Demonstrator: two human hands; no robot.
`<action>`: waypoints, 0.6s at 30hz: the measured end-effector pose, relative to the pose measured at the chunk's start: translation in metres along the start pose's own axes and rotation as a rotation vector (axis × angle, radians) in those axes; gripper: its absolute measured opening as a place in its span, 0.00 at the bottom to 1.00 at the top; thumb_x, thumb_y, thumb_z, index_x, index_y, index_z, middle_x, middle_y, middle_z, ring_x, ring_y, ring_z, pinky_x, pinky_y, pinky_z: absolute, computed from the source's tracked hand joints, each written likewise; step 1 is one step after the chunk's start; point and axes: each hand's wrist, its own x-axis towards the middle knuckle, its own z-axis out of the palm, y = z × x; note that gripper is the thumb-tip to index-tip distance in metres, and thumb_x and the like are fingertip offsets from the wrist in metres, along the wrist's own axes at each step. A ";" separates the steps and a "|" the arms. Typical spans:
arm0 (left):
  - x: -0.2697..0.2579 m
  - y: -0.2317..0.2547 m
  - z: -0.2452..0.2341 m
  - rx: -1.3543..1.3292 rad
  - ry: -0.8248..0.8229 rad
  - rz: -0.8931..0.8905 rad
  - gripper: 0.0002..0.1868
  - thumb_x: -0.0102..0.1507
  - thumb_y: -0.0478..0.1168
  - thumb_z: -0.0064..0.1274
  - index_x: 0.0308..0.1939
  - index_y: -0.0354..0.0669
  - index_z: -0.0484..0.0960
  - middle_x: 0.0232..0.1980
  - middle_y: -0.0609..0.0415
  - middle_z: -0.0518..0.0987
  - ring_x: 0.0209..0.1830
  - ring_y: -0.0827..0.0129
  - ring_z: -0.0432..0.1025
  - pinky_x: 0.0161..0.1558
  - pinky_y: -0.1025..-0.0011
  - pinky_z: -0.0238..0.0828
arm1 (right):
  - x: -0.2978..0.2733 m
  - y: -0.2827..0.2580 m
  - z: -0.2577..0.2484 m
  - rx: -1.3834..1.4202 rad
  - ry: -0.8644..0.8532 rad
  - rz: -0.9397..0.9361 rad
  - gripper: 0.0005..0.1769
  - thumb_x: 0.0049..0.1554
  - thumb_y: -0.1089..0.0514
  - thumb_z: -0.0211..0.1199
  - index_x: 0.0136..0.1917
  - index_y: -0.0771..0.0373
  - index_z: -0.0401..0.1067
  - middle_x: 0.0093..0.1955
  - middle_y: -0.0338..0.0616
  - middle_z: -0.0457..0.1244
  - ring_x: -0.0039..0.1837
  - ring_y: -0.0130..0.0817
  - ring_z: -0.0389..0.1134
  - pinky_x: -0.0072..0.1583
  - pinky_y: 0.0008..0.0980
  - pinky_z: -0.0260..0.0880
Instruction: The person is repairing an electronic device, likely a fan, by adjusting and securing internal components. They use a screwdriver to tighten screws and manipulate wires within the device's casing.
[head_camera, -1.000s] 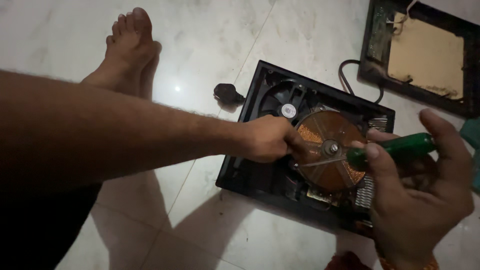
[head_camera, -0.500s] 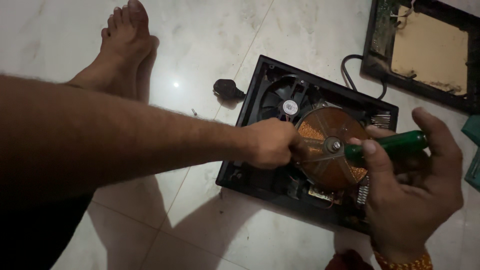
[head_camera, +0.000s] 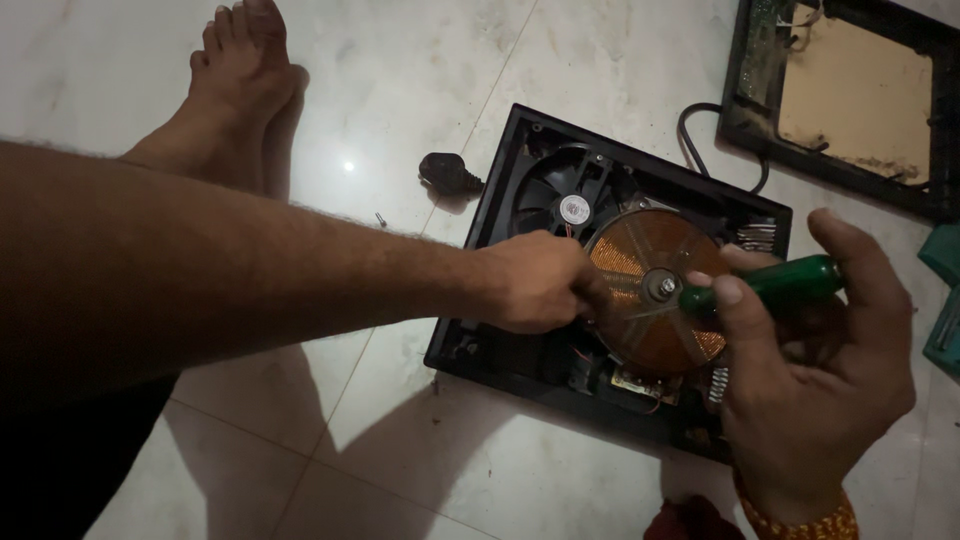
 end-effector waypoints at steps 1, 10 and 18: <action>0.000 0.000 0.000 -0.010 -0.002 -0.006 0.21 0.64 0.38 0.43 0.59 0.58 0.82 0.62 0.56 0.80 0.63 0.66 0.74 0.66 0.63 0.65 | -0.001 0.000 0.001 0.022 0.005 0.014 0.26 0.71 0.72 0.61 0.77 0.69 0.55 0.59 0.60 0.68 0.60 0.42 0.75 0.62 0.33 0.80; 0.002 -0.004 0.001 0.027 0.026 0.029 0.21 0.64 0.38 0.44 0.58 0.58 0.83 0.60 0.55 0.82 0.62 0.64 0.75 0.66 0.64 0.67 | -0.005 0.003 0.001 0.048 0.014 0.007 0.26 0.72 0.72 0.60 0.78 0.69 0.54 0.60 0.60 0.68 0.61 0.41 0.75 0.63 0.34 0.79; 0.002 -0.003 0.001 0.020 0.024 0.024 0.21 0.63 0.37 0.43 0.57 0.57 0.84 0.60 0.56 0.82 0.62 0.65 0.75 0.66 0.65 0.67 | -0.009 0.007 0.001 0.028 -0.006 -0.047 0.26 0.74 0.74 0.60 0.79 0.69 0.54 0.62 0.61 0.67 0.65 0.44 0.74 0.65 0.35 0.76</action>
